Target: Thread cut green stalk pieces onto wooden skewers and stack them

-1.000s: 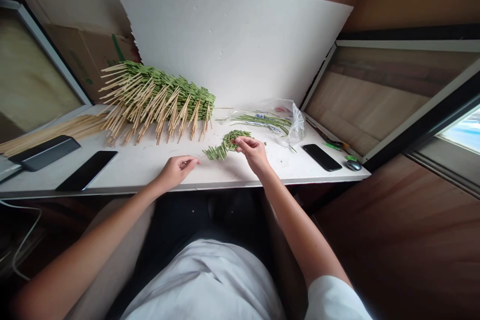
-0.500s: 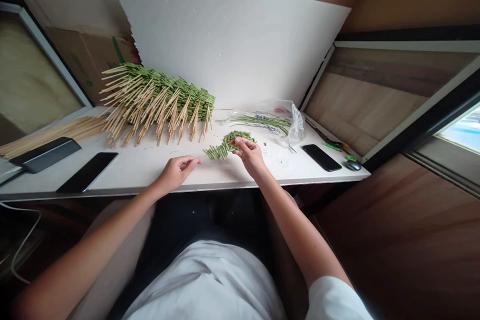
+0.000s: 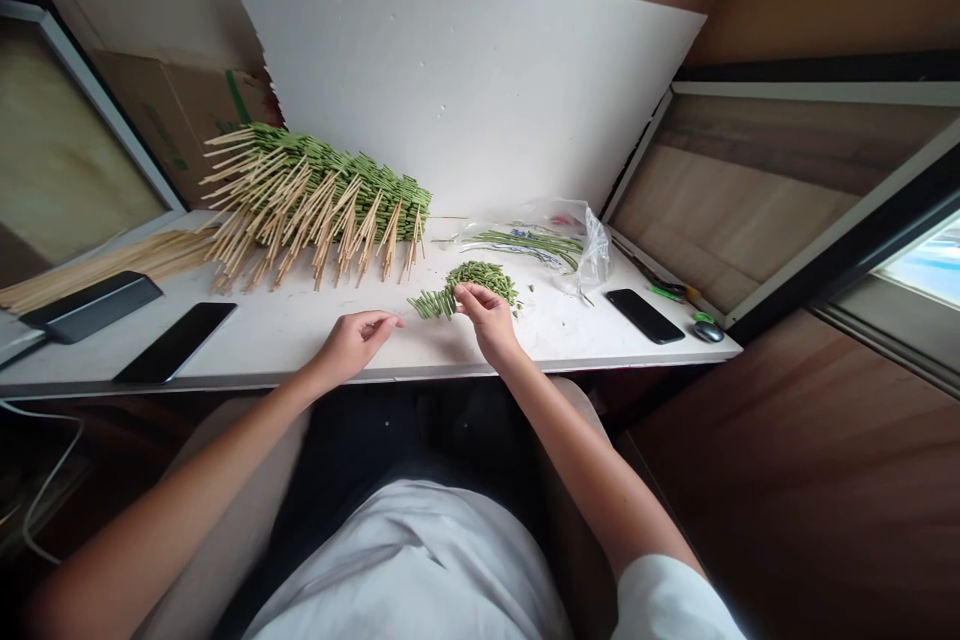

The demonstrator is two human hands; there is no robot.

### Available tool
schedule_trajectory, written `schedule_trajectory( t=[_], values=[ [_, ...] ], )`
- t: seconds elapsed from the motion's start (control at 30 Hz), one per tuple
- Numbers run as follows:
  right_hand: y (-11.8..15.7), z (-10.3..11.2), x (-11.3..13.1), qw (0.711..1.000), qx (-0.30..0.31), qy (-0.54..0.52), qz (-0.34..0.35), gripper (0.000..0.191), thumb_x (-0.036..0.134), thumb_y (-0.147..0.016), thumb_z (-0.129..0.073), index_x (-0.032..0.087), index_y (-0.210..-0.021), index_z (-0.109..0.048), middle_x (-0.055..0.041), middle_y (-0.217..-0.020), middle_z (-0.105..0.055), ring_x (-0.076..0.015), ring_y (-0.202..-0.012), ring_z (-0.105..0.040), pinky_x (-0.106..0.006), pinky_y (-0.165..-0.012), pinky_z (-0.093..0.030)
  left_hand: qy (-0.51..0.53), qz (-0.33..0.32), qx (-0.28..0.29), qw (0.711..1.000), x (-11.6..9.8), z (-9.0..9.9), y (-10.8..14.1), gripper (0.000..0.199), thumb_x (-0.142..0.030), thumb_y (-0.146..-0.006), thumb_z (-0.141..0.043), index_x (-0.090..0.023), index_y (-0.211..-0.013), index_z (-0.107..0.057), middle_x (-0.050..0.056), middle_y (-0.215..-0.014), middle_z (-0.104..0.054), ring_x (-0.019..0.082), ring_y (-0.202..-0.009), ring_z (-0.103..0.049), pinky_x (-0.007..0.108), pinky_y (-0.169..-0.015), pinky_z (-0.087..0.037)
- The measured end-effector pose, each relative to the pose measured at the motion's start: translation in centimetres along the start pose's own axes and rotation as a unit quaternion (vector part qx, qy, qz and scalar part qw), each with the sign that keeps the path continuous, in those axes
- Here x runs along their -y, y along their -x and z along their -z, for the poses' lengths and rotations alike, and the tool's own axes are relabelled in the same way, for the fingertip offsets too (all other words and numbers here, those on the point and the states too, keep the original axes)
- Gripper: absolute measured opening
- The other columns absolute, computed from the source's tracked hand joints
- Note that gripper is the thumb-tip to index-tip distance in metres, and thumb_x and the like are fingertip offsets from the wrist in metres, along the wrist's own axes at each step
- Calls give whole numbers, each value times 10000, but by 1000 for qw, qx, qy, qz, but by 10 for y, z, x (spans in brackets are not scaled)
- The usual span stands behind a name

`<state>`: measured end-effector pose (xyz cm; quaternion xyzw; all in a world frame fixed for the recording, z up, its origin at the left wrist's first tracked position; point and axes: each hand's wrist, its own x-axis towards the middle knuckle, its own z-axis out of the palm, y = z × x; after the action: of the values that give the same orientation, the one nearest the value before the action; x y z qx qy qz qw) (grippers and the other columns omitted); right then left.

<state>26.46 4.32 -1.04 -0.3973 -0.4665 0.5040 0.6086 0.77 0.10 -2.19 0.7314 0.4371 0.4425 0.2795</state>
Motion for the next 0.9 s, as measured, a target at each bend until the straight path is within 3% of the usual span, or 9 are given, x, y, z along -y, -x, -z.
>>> schedule_trajectory(
  t=[0.2, 0.3, 0.37, 0.43, 0.5, 0.53, 0.63, 0.73, 0.9],
  values=[
    [-20, 28, 18, 1000, 12, 6, -5, 506, 629, -793, -871, 253, -1127, -811, -95, -1205, -819, -279, -1254, -718, -327, -858, -613, -28, 14, -1, 1000, 21, 16, -8, 436, -511, -1043, -568, -157, -1025, -823, 104, -874, -783, 239, -797, -704, 303, -706, -541],
    [-47, 59, 26, 995, -32, 93, 2, 517, 589, -816, -844, 223, -1177, -782, -114, -1207, -821, -272, -1179, -755, -321, -832, -618, -64, 28, -9, 998, 31, 32, -13, 444, -544, -1038, -563, -168, -1106, -791, 104, -969, -793, 245, -857, -720, 324, -786, -565],
    [-74, 81, 30, 981, -61, 183, 17, 487, 495, -863, -804, 192, -1241, -754, -130, -1206, -820, -256, -1106, -771, -329, -827, -623, -77, 44, -17, 996, 35, 43, -15, 467, -577, -1022, -570, -173, -1168, -753, 81, -903, -774, 241, -824, -719, 327, -776, -571],
    [-106, 100, 34, 938, -79, 336, 39, 413, 371, -969, -668, 158, -1319, -722, -149, -1247, -807, -243, -1096, -766, -338, -847, -622, -91, 63, -18, 994, 37, 53, -16, 488, -612, -1002, -570, -182, -1167, -731, 63, -829, -746, 247, -793, -717, 333, -757, -574],
    [-138, 115, 36, 834, -52, 546, 56, 390, 240, -1035, -520, 126, -1360, -703, -155, -1271, -795, -219, -1116, -753, -327, -922, -599, -116, 82, -4, 990, 39, 62, -16, 497, -642, -986, -561, -196, -1134, -725, 65, -829, -745, 264, -807, -723, 344, -762, -572],
    [-153, 121, 35, 813, -40, 579, 51, 367, 193, -1024, -529, 114, -1321, -729, -162, -1268, -793, -228, -1131, -743, -332, -964, -581, -131, 94, 10, 987, 40, 67, -16, 502, -655, -980, -557, -203, -1120, -724, 70, -849, -753, 272, -820, -726, 348, -767, -569],
    [-190, 133, 30, 771, -19, 636, 27, 329, 142, -1013, -552, 116, -1249, -780, -173, -1184, -806, -284, -1228, -681, -373, -1032, -532, -179, 131, 56, 973, 43, 85, -15, 517, -675, -975, -529, -216, -1113, -723, 85, -940, -784, 291, -856, -730, 352, -779, -549],
    [-213, 139, 20, 724, -8, 690, 1, 333, 126, -1012, -546, 120, -1234, -794, -201, -1076, -802, -356, -1345, -567, -447, -1065, -480, -203, 158, 65, 964, 48, 106, -14, 532, -676, -972, -510, -213, -1130, -720, 98, -1023, -795, 305, -926, -732, 355, -822, -537],
    [-238, 146, 9, 656, 20, 754, -15, 271, 160, -992, -586, 145, -1160, -798, -208, -1129, -774, -372, -1364, -480, -483, -1084, -405, -221, 192, 82, 953, 65, 139, -13, 531, -686, -939, -541, -215, -1084, -739, 90, -1059, -793, 308, -972, -724, 348, -841, -528]
  ],
)
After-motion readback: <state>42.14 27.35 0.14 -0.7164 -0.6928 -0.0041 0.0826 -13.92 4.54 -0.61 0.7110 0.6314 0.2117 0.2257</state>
